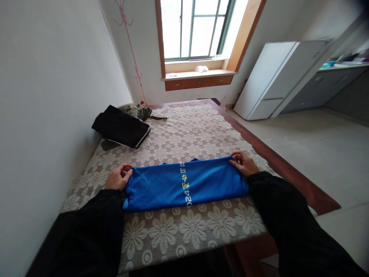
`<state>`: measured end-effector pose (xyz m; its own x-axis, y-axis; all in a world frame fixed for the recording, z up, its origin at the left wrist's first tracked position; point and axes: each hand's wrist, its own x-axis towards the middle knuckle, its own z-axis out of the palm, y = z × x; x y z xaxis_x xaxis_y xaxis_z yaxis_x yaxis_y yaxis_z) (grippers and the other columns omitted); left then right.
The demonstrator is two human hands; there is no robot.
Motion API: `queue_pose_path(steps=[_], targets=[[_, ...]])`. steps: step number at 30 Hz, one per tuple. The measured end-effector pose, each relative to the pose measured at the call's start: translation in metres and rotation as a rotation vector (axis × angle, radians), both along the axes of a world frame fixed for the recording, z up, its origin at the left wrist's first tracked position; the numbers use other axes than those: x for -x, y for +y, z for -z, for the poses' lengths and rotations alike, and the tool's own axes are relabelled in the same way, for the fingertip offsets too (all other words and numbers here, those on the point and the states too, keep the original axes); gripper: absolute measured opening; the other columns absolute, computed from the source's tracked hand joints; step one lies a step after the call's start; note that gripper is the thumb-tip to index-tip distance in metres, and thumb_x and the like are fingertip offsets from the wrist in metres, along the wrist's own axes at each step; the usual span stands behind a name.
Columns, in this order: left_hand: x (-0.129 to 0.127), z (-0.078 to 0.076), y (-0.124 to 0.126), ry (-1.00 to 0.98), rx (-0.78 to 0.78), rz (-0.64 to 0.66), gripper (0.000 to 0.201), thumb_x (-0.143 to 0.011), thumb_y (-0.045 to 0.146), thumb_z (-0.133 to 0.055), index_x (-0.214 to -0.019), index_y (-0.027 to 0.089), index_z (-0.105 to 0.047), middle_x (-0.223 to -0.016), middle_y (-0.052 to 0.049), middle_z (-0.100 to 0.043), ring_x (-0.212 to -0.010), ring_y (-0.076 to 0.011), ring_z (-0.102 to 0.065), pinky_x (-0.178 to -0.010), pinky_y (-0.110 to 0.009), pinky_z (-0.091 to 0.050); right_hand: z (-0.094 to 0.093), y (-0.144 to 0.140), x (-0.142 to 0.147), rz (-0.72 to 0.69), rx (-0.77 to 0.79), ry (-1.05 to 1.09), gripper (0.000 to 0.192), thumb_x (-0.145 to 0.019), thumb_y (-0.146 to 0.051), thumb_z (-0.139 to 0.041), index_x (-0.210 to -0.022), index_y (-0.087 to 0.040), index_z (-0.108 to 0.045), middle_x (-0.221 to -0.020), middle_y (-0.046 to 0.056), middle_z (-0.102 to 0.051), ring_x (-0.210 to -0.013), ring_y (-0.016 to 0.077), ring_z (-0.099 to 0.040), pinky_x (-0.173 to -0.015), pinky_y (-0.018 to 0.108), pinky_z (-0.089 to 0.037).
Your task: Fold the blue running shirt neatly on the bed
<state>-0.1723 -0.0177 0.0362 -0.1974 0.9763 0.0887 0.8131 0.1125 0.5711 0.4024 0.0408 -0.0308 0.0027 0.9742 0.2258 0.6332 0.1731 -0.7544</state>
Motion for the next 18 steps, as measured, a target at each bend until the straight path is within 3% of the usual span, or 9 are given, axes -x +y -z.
queue_pose_path(steps=[4, 8, 14, 18], targets=[[-0.0005, -0.0001, 0.0008, 0.013, 0.000, -0.013, 0.037, -0.080, 0.049, -0.058, -0.104, 0.022, -0.069, -0.091, -0.004, -0.076, -0.066, -0.0168, -0.064, -0.064, -0.027, -0.051, 0.0027, 0.0022, -0.0011, -0.034, -0.018, 0.012, 0.037, -0.083, -0.050, -0.069, -0.106, -0.023, -0.057, -0.078, 0.002, -0.066, -0.064, 0.0178, -0.057, -0.062, 0.033, -0.048], [-0.0005, 0.0004, 0.0005, 0.032, -0.020, -0.016, 0.035, -0.081, 0.048, -0.057, -0.103, 0.024, -0.070, -0.093, -0.003, -0.077, -0.066, -0.0173, -0.064, -0.067, -0.028, -0.051, 0.0010, 0.0039, -0.0038, -0.058, -0.053, -0.083, 0.036, -0.086, -0.050, -0.065, -0.108, -0.022, -0.065, -0.082, 0.005, -0.067, -0.067, 0.0199, -0.060, -0.065, 0.036, -0.051], [0.0007, 0.0032, -0.0002, 0.061, -0.016, -0.004, 0.042, -0.082, 0.055, -0.056, -0.109, 0.027, -0.073, -0.086, -0.001, -0.076, -0.069, -0.0188, -0.066, -0.069, -0.029, -0.049, -0.0015, 0.0076, -0.0059, -0.124, -0.163, -0.285, 0.032, -0.091, -0.047, -0.058, -0.102, -0.023, -0.076, -0.103, 0.010, -0.071, -0.095, 0.0287, -0.066, -0.092, 0.047, -0.053], [0.0016, 0.0030, -0.0010, 0.085, 0.008, 0.010, 0.045, -0.082, 0.058, -0.056, -0.107, 0.026, -0.074, -0.073, 0.000, -0.070, -0.067, -0.0189, -0.064, -0.067, -0.029, -0.047, 0.0025, 0.0078, -0.0060, -0.085, -0.182, -0.339, 0.032, -0.092, -0.046, -0.055, -0.100, -0.024, -0.078, -0.105, 0.011, -0.072, -0.106, 0.0314, -0.065, -0.096, 0.050, -0.051]])
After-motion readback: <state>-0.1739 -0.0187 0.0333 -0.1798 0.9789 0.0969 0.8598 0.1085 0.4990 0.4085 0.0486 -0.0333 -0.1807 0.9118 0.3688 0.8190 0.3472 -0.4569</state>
